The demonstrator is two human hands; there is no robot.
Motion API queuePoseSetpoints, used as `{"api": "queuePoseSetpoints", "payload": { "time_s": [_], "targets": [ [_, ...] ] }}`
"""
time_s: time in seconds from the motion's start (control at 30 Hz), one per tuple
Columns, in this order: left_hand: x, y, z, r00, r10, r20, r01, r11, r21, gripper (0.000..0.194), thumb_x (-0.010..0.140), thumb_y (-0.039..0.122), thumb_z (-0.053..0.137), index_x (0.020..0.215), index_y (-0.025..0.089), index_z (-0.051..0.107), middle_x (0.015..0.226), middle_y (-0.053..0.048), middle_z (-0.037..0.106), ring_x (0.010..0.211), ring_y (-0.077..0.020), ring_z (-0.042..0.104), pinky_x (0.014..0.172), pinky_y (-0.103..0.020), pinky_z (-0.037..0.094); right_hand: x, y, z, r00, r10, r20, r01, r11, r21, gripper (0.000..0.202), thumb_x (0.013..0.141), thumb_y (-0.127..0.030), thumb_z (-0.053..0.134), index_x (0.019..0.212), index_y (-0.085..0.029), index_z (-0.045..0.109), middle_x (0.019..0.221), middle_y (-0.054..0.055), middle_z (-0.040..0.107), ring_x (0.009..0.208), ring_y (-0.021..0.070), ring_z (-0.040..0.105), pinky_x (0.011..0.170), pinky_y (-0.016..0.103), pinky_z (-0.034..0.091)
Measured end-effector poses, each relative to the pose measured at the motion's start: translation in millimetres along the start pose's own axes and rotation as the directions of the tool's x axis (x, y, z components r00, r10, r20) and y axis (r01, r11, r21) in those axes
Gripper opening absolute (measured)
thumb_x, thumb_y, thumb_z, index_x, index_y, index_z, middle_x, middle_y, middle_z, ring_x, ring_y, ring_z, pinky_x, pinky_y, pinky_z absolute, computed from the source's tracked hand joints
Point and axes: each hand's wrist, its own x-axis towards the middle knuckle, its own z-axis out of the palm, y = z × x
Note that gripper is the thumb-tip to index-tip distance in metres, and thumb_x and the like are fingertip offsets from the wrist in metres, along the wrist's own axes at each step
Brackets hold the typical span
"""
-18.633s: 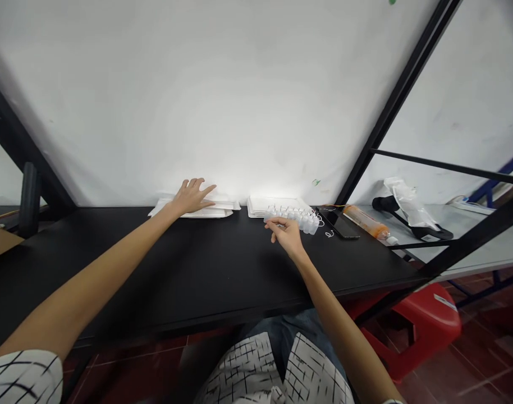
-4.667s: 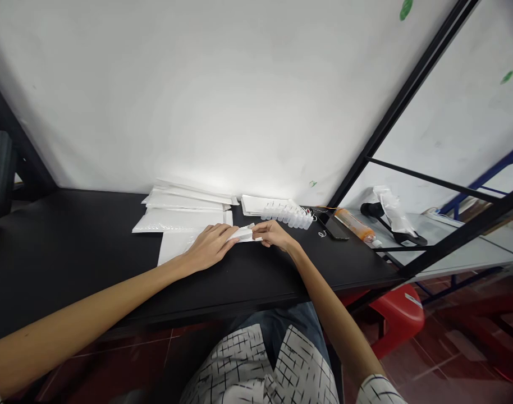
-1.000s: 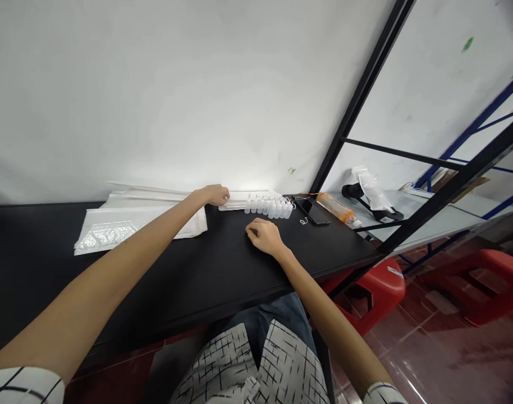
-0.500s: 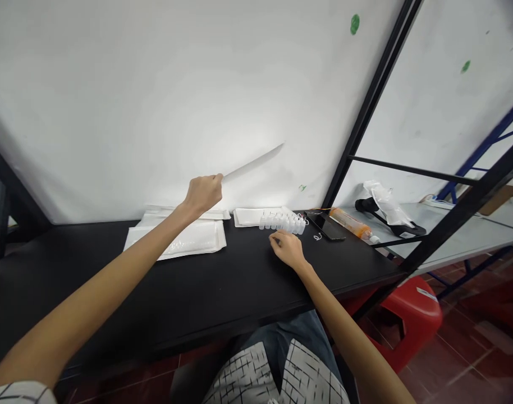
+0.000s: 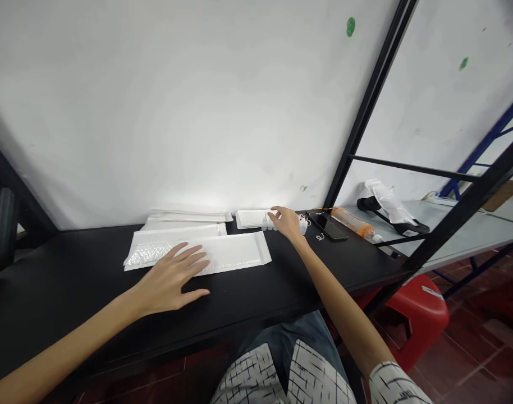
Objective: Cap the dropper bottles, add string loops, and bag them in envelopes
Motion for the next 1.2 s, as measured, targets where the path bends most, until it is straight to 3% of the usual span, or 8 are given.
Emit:
{"api": "queuePoseSetpoints", "payload": {
  "time_s": [0.17,0.27,0.37,0.47,0.63,0.93,1.07,1.2],
  "targets": [
    [65,24,38.0,0.983,-0.087,0.16,0.101,0.991,-0.082,0.074,0.088,0.072,0.045,0.142,0.023,0.053,0.15,-0.017,0.047,0.139,-0.0349,0.042,0.114,-0.054,0.029,17,-22,18,0.991,0.045,0.124,-0.023,0.985,-0.173,0.024,0.088,-0.03,0.06,0.103,-0.02,0.076,0.096,0.009,0.076,0.096,0.025,0.068,0.076,0.03,0.046],
    [85,27,58.4,0.961,-0.16,0.227,0.195,0.971,-0.141,0.077,0.088,0.075,0.038,0.144,0.025,0.05,0.151,-0.017,0.044,0.138,-0.0382,0.041,0.111,-0.055,0.029,15,-24,17,0.991,0.031,0.128,-0.006,0.982,-0.188,0.021,0.088,-0.024,0.057,0.092,-0.02,0.078,0.095,0.01,0.076,0.093,0.0244,0.069,0.073,0.029,0.045],
    [85,27,63.2,0.965,-0.149,0.215,0.194,0.959,-0.208,0.068,0.093,0.07,0.034,0.141,0.025,0.053,0.142,-0.016,0.054,0.127,-0.0346,0.051,0.106,-0.052,0.036,6,-19,6,0.998,-0.03,0.058,0.032,0.999,-0.037,0.021,0.089,-0.027,0.057,0.088,-0.022,0.077,0.091,0.006,0.076,0.088,0.0214,0.068,0.072,0.027,0.045],
    [79,29,58.4,0.973,-0.111,0.202,0.158,0.959,-0.235,0.059,0.099,0.06,0.03,0.138,0.022,0.055,0.133,-0.016,0.059,0.117,-0.031,0.057,0.098,-0.047,0.042,-9,-8,-9,0.999,-0.037,-0.02,0.041,0.941,0.337,0.025,0.086,-0.036,0.059,0.077,-0.019,0.075,0.074,0.004,0.073,0.064,0.0162,0.062,0.06,0.026,0.044],
    [77,36,56.8,0.99,-0.07,0.123,0.098,0.965,-0.242,0.053,0.102,0.051,0.028,0.129,0.017,0.059,0.126,-0.016,0.063,0.112,-0.0288,0.06,0.093,-0.042,0.045,-46,12,-23,0.973,-0.012,0.232,-0.165,0.666,0.727,0.036,0.07,-0.05,0.074,0.076,-0.014,0.075,0.065,0.005,0.069,0.039,0.0085,0.044,0.04,0.025,0.032],
    [78,41,57.4,0.991,-0.126,0.047,0.134,0.944,-0.301,0.04,0.104,0.035,0.032,0.124,0.015,0.06,0.118,-0.013,0.067,0.107,-0.0247,0.061,0.089,-0.039,0.046,-72,36,-26,0.902,-0.033,0.43,-0.315,0.63,0.71,0.033,0.064,-0.045,0.079,0.071,-0.013,0.074,0.061,0.005,0.068,0.043,0.0071,0.046,0.038,0.021,0.026],
    [77,44,57.4,0.985,-0.163,0.062,0.174,0.933,-0.315,0.043,0.103,0.039,0.033,0.129,0.015,0.058,0.122,-0.014,0.064,0.11,-0.0263,0.059,0.091,-0.041,0.045,-73,20,-17,0.858,-0.193,0.476,-0.275,0.609,0.744,0.031,0.068,-0.041,0.078,0.08,-0.012,0.076,0.064,0.005,0.07,0.043,0.0048,0.04,0.041,0.021,0.027],
    [73,43,62.9,0.969,-0.223,0.108,0.245,0.925,-0.29,0.059,0.097,0.058,0.038,0.139,0.018,0.052,0.139,-0.018,0.054,0.125,-0.0331,0.049,0.101,-0.048,0.04,-73,-7,-8,0.801,-0.291,0.524,-0.275,0.597,0.753,0.032,0.069,-0.04,0.079,0.084,-0.013,0.073,0.063,0.002,0.069,0.04,0.0038,0.036,0.038,0.02,0.024]
  ]
}}
